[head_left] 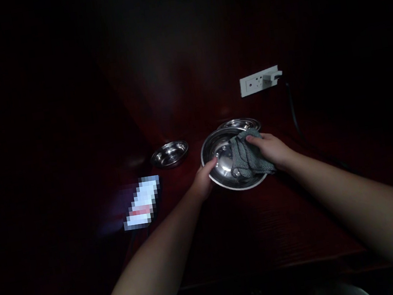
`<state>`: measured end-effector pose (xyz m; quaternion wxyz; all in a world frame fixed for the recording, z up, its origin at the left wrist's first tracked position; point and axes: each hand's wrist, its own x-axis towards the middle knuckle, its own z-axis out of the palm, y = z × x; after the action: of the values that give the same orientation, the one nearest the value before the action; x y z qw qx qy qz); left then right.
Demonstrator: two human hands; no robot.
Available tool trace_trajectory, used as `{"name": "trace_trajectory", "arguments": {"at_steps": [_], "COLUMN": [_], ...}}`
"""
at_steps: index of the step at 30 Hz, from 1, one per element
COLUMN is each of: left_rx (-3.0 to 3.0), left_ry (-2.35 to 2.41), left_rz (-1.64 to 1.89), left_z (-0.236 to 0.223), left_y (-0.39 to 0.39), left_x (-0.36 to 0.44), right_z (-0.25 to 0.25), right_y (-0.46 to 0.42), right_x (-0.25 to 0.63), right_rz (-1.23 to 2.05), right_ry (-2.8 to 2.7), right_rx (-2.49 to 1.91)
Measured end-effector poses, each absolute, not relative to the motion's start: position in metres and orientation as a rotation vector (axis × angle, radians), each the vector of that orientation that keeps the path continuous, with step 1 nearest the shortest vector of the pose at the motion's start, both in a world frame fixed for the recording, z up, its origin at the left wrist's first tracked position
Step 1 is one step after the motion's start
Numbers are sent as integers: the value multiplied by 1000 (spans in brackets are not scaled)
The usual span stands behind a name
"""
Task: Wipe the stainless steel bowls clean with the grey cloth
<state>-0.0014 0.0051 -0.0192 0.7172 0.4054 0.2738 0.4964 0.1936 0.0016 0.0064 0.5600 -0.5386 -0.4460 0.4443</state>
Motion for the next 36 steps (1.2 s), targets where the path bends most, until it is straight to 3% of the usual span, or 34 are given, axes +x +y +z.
{"name": "trace_trajectory", "arguments": {"at_steps": [36], "left_rx": [903], "left_ry": [602], "left_rz": [1087], "left_z": [-19], "left_y": [5], "left_x": [-1], "right_z": [6], "right_y": [1], "right_x": [194], "right_rz": [1042], "right_ry": [-1068], "right_rx": [-1277]}}
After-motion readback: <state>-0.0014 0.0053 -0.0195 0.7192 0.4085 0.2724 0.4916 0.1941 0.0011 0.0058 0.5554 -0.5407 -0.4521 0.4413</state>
